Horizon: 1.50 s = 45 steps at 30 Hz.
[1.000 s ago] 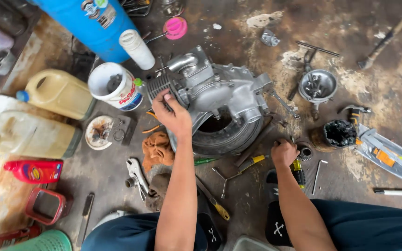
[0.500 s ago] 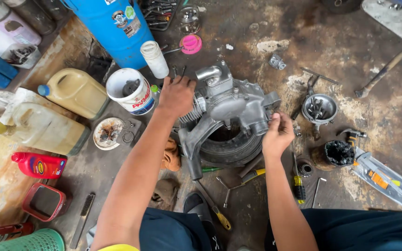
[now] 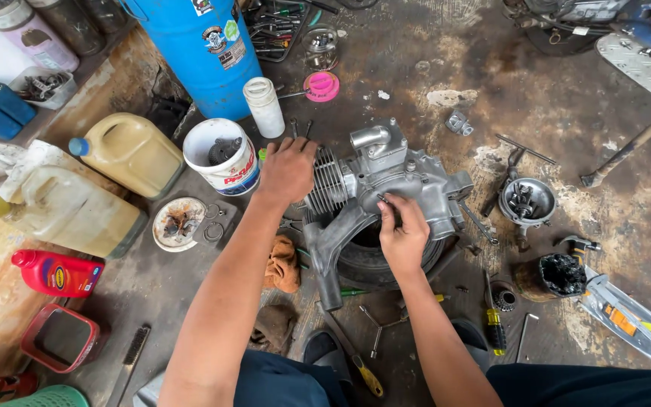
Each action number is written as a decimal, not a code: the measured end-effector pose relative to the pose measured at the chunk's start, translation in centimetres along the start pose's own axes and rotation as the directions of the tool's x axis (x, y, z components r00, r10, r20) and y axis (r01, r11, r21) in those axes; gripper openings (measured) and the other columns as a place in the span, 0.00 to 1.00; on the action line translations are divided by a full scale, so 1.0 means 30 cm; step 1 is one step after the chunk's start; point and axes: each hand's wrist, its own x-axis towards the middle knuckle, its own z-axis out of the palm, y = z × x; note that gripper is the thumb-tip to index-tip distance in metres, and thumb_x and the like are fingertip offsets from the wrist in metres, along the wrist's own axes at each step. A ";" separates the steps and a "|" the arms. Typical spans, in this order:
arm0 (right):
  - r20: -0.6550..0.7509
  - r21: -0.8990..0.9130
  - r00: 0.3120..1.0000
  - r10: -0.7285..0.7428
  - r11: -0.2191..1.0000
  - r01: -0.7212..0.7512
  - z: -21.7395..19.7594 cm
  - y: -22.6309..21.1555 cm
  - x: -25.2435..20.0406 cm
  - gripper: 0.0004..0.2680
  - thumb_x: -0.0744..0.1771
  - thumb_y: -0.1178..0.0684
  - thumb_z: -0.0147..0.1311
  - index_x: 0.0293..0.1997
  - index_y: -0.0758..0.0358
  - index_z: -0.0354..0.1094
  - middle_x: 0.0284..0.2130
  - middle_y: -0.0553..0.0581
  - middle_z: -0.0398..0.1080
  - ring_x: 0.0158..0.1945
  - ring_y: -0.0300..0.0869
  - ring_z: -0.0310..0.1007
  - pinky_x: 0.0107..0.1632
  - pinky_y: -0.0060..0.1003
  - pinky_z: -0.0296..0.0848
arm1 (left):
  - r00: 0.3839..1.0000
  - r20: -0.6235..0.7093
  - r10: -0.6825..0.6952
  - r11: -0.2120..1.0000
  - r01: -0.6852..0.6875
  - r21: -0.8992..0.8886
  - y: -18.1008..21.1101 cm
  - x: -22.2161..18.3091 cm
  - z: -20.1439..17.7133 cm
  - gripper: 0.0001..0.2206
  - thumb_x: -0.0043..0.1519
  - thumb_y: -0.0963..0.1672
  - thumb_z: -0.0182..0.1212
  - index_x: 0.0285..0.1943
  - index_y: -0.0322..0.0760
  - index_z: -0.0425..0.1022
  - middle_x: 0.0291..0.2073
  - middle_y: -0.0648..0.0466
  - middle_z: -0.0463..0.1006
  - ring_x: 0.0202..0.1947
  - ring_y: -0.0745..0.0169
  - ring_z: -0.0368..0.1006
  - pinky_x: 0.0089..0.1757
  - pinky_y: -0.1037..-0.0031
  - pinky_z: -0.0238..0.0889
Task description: Scraping gasket residue or debris off a motorcycle engine block component using a utility knife.
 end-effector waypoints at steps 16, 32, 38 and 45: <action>-0.026 -0.080 0.996 -0.080 0.994 0.078 0.086 -0.003 -0.009 0.05 0.66 0.61 0.66 0.43 0.64 0.75 0.32 0.53 0.71 0.34 0.51 0.70 0.39 0.42 0.70 | 0.998 -0.042 0.051 0.990 -0.056 -0.132 0.077 0.015 -0.041 0.13 0.69 0.45 0.52 0.60 0.38 0.73 0.50 0.49 0.75 0.53 0.49 0.71 0.49 0.56 0.63; -0.094 -0.081 0.995 -0.040 0.996 0.032 0.127 0.020 -0.036 0.07 0.66 0.58 0.68 0.41 0.61 0.71 0.28 0.51 0.66 0.31 0.49 0.69 0.39 0.42 0.67 | 0.990 0.027 0.137 0.979 -0.131 -0.156 0.135 0.019 0.008 0.16 0.69 0.45 0.54 0.65 0.39 0.70 0.54 0.48 0.73 0.58 0.48 0.69 0.52 0.54 0.64; -0.093 -0.085 0.995 -0.035 0.996 0.027 0.125 0.004 -0.036 0.07 0.65 0.59 0.68 0.42 0.62 0.71 0.28 0.52 0.66 0.32 0.50 0.70 0.39 0.43 0.68 | 0.990 0.028 0.140 0.981 -0.135 -0.142 0.135 0.023 0.025 0.16 0.68 0.45 0.56 0.65 0.42 0.70 0.53 0.50 0.73 0.58 0.50 0.69 0.51 0.56 0.66; -0.075 -0.101 0.997 -0.025 0.995 0.017 0.118 -0.003 -0.042 0.06 0.66 0.64 0.64 0.44 0.62 0.72 0.29 0.52 0.66 0.33 0.50 0.70 0.39 0.44 0.70 | 0.991 0.009 0.135 0.979 -0.132 -0.153 0.140 0.016 0.020 0.16 0.67 0.44 0.58 0.64 0.41 0.71 0.52 0.49 0.73 0.58 0.48 0.68 0.51 0.55 0.67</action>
